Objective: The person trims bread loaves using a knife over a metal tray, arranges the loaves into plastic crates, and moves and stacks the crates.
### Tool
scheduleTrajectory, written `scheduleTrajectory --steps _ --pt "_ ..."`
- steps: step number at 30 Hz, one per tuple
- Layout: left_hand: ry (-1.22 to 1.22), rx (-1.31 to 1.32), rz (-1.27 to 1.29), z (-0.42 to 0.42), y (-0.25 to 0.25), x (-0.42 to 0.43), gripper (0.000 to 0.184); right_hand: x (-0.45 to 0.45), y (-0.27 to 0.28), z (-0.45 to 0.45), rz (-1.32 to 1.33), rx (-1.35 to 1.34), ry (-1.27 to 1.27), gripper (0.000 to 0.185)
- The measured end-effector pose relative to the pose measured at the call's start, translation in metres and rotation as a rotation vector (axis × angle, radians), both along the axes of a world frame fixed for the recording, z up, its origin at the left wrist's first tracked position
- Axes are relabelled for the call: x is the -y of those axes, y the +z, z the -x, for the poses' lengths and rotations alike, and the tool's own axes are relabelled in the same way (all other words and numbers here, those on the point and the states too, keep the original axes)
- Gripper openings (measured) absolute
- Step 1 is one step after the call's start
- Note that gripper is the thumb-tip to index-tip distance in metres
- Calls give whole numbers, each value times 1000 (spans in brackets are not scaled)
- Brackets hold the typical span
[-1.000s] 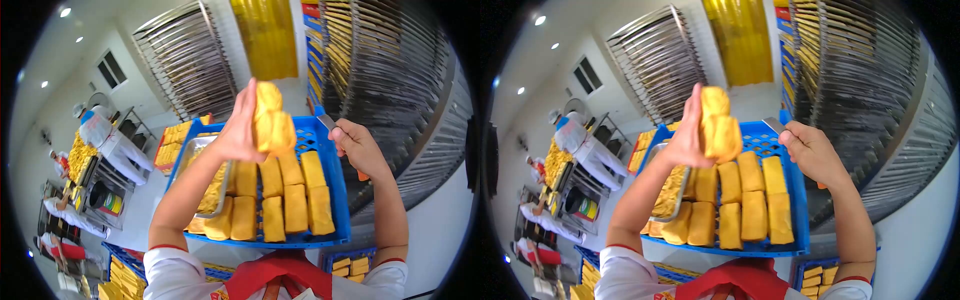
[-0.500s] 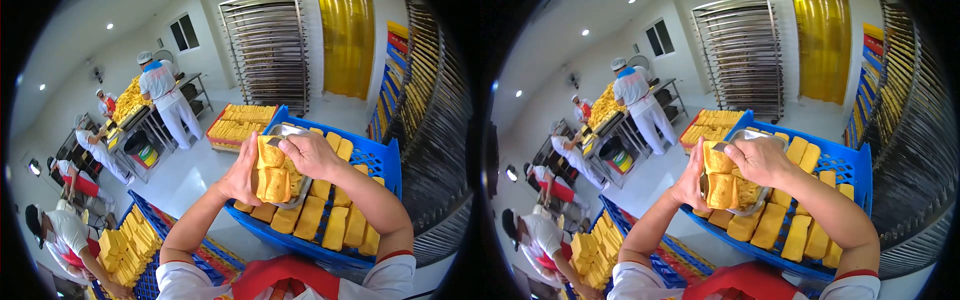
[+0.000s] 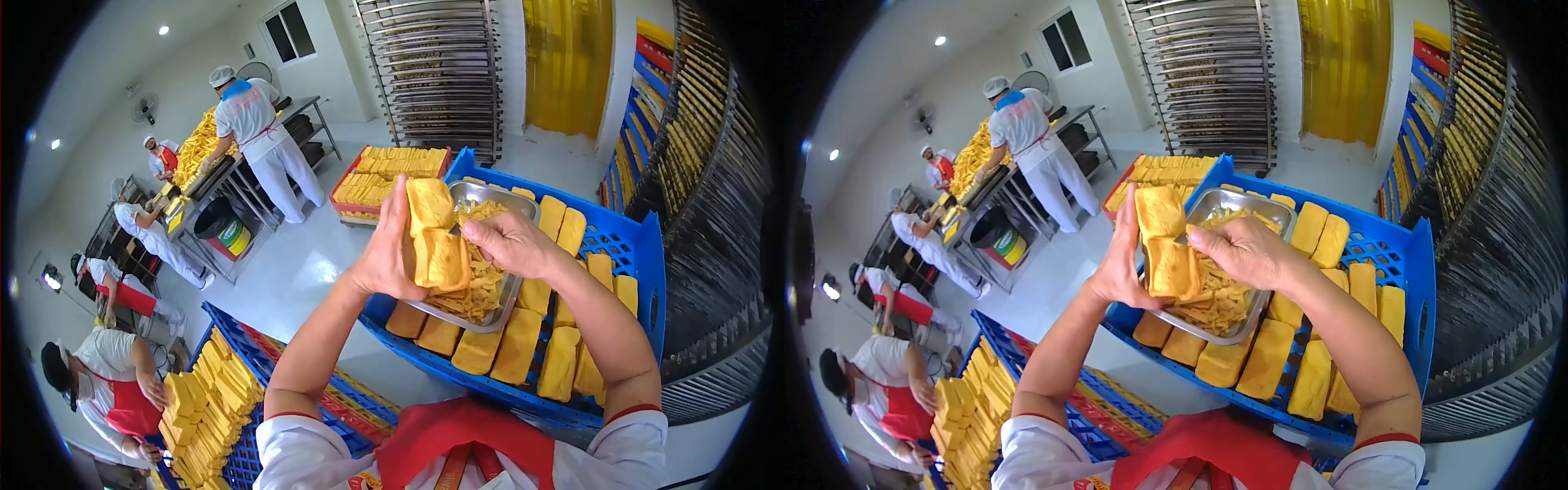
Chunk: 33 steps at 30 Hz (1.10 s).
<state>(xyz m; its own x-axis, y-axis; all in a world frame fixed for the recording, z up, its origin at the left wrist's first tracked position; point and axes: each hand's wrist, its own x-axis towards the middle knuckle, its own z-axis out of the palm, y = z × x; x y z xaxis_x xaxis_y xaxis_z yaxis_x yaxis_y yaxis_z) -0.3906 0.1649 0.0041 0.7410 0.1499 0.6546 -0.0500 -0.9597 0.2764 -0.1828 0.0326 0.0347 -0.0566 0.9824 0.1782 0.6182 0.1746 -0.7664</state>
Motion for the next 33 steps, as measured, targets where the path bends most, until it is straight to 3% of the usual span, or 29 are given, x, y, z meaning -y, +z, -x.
scheduleTrajectory --steps 7,14,16,19,22,29,33 --pt "3 34 -6 -13 -7 -13 149 4 -10 4 -160 221 -114 65" --pt "53 -8 46 -21 -12 -22 149 5 -13 -2 -45 277 -43 68" --pt "79 11 43 -22 -7 -18 145 6 -13 -6 62 65 15 66" --pt "112 47 79 -21 -6 -21 142 2 -22 -19 111 -48 -17 62" --pt "134 63 111 -20 -4 -22 142 1 -27 -23 -103 3 -174 66" --pt "265 205 34 -29 -7 -8 143 11 -21 7 -204 127 -245 68" --pt "365 280 -71 -38 -10 2 145 3 -26 21 -195 -175 -262 69"
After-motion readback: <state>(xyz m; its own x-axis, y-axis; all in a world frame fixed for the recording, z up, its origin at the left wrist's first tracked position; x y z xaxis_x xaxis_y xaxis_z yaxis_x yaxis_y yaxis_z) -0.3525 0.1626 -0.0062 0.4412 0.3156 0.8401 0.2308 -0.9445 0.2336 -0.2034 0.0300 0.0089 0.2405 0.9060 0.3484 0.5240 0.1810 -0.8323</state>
